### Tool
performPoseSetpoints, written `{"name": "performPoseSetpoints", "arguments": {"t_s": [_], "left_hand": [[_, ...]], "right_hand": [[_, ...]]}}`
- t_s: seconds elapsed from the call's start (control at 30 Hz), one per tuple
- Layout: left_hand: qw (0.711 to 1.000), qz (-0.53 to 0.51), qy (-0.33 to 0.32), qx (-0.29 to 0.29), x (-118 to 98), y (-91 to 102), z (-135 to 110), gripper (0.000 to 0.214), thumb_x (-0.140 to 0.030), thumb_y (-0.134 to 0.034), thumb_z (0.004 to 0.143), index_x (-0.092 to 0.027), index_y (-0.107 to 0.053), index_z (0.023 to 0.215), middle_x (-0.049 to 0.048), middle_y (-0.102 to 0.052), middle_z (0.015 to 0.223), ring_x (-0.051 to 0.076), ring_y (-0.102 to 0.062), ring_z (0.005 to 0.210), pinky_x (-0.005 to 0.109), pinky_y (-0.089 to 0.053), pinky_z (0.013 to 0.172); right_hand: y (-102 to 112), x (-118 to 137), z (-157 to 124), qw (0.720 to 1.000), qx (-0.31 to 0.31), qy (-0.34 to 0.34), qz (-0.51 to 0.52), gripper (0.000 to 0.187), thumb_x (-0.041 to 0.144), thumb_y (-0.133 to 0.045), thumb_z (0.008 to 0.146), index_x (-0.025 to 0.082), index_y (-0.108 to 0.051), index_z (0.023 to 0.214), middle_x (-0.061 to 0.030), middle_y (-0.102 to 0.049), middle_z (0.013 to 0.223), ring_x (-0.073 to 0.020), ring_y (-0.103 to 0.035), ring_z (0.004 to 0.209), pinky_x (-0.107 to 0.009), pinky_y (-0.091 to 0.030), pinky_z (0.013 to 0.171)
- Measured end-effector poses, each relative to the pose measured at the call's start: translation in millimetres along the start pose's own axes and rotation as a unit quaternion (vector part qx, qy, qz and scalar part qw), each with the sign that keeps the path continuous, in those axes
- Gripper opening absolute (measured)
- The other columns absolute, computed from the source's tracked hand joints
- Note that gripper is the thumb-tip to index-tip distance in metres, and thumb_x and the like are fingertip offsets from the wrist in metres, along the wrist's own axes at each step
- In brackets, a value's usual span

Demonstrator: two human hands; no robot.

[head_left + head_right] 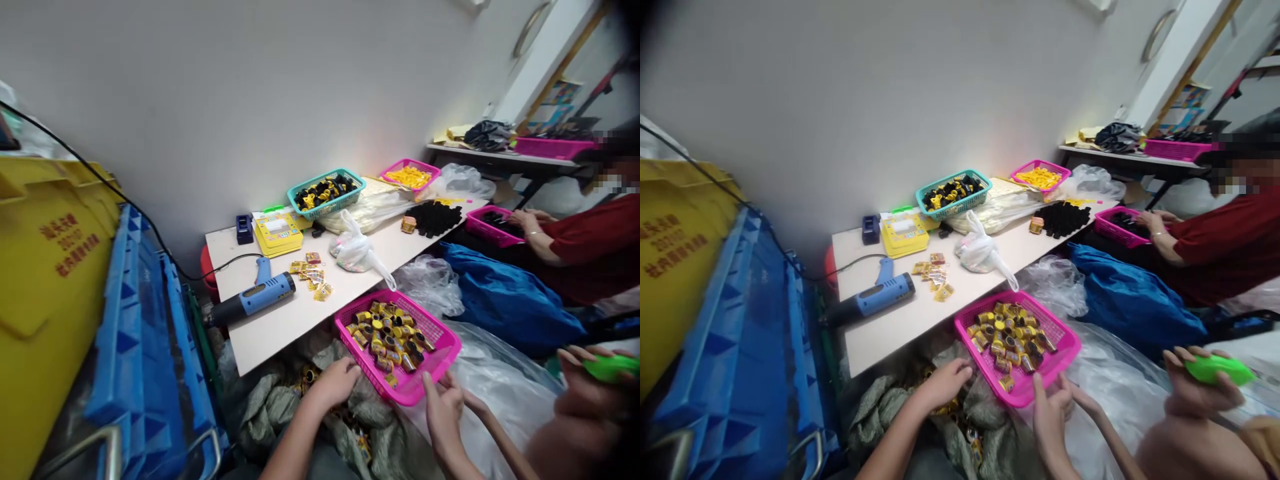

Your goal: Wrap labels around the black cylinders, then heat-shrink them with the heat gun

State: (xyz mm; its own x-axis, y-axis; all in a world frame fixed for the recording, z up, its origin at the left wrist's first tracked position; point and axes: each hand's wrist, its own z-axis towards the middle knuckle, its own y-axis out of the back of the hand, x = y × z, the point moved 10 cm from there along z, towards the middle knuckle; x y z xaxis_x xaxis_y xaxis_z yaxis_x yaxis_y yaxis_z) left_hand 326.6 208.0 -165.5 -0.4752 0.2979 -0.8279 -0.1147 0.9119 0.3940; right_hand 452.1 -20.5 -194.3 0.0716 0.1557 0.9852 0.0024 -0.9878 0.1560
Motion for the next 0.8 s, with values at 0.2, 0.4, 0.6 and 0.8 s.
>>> {"name": "performPoseSetpoints", "arguments": {"t_s": [0.2,0.4,0.6,0.8], "left_hand": [[0.993,0.093,0.035,-0.07,3,39.6,-14,0.052,-0.036,-0.038,0.091,-0.006,-0.056,0.13,0.0208,-0.059,0.132,0.033,-0.055,0.123,0.043,-0.04,0.104],[0.983,0.157,0.059,-0.078,4,50.5,-18,0.049,-0.035,-0.039,0.091,-0.013,-0.059,0.129,0.0164,-0.065,0.127,0.031,-0.06,0.117,0.04,-0.046,0.099],[0.968,0.222,0.109,-0.044,18,52.5,-15,0.046,-0.033,-0.035,0.093,-0.013,-0.056,0.13,0.021,-0.064,0.123,0.037,-0.061,0.112,0.048,-0.047,0.093],[0.968,0.229,0.105,-0.01,21,35.7,-9,0.044,-0.033,-0.035,0.093,-0.008,-0.06,0.119,0.0254,-0.065,0.119,0.038,-0.061,0.11,0.048,-0.046,0.091]], "right_hand": [[-157,154,-13,0.9,0.172,0.38,-0.125,0.036,0.044,-0.051,0.086,0.018,-0.059,0.109,-0.0136,-0.057,0.114,-0.0292,-0.049,0.114,-0.053,-0.033,0.104],[-366,265,-41,0.803,0.411,0.411,-0.131,0.01,0.018,-0.057,0.08,0.017,-0.064,0.087,-0.0099,-0.068,0.095,-0.0232,-0.061,0.096,-0.043,-0.045,0.093],[-347,278,-112,0.724,0.53,0.429,-0.102,0.023,0.035,-0.054,0.089,0.018,-0.067,0.098,-0.0025,-0.069,0.096,-0.0136,-0.061,0.086,-0.027,-0.043,0.081],[-153,106,8,0.924,0.28,0.115,-0.233,0.026,0.042,-0.07,0.073,0.019,-0.065,0.082,-0.0069,-0.066,0.087,-0.0221,-0.057,0.086,-0.037,-0.042,0.088]]}}
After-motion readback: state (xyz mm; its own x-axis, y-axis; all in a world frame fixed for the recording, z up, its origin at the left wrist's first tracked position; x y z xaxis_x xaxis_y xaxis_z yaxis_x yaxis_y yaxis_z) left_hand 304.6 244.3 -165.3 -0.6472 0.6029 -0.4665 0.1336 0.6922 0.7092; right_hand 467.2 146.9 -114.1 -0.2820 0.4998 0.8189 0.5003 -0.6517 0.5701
